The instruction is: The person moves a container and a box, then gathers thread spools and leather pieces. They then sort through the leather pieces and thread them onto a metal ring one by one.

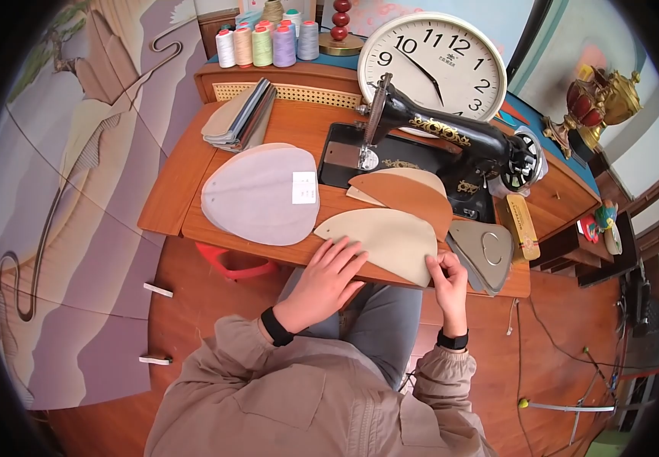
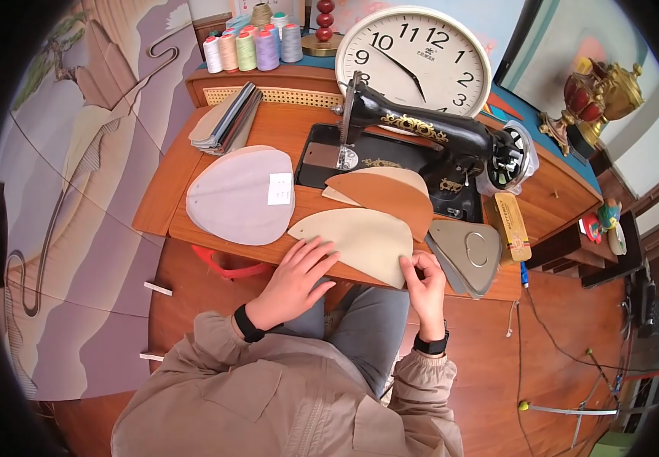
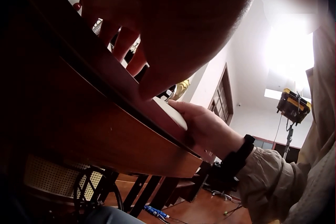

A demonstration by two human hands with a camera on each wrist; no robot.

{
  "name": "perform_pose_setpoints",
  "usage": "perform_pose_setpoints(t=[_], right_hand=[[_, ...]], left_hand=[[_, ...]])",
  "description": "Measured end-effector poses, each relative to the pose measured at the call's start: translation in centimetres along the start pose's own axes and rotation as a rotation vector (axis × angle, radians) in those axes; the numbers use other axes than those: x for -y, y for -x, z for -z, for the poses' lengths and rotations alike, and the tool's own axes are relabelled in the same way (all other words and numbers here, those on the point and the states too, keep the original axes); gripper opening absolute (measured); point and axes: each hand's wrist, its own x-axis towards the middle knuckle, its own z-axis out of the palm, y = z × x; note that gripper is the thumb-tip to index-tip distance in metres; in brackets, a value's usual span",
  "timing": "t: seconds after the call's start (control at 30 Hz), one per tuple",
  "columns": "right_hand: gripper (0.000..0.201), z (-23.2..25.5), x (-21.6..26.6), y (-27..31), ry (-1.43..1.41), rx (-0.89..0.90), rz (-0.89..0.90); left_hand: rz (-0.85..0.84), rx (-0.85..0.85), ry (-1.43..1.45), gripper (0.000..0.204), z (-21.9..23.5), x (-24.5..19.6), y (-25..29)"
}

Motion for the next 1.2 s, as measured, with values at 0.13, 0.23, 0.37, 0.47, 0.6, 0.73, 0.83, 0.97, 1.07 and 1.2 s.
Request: perform_pose_setpoints(t=[0.13,0.23,0.37,0.47,0.6,0.73,0.83,0.97,1.07,1.2], right_hand=[[0.017,0.1,-0.8,0.1,0.031,-0.006,0.081],[0.018,0.2,-0.8,0.1,0.07,-0.003,0.098],[0.014,0.4,0.2,0.1,-0.055,0.058,-0.019],[0.022,-0.1,1.0,0.0,-0.238,0.05,-0.083],[0.039,-0.4,0.3,-0.3,-0.32,-0.055,0.019],[0.037,-0.1,0.2,-0.1,-0.33,-0.071,0.016],[0.034,0.1,-0.1,-0.2,-0.363,-0.067,0.029],[0.027,0.1,-0.1,-0.1,-0.415,-0.104,0.013],[0.026,0.2,-0.2,-0.2,-0.446,-0.105,0.03],[0.027,0.0,-0.6,-0.2,-0.422,-0.112,0.047]], left_hand=[[-0.007,-0.039,0.011,0.048,0.2,-0.1,0.0],[-0.016,-0.032,0.0,0.048,0.2,0.0,-0.1],[-0.006,-0.009,0.007,0.051,0.1,0.1,-0.3],[-0.006,0.014,-0.029,0.055,0.3,-0.3,-1.3],[-0.094,-0.073,-0.133,0.059,-0.7,-0.1,-2.2],[-0.104,0.093,-0.273,0.056,0.0,-0.7,-2.5],[-0.098,0.076,-0.254,0.049,-0.3,-1.0,-2.6],[-0.105,0.048,-0.121,0.035,0.1,-0.9,-2.8],[-0.077,0.023,-0.081,0.024,-0.2,-0.5,-2.8],[0.219,-0.244,0.202,0.014,1.1,0.3,-4.3]])
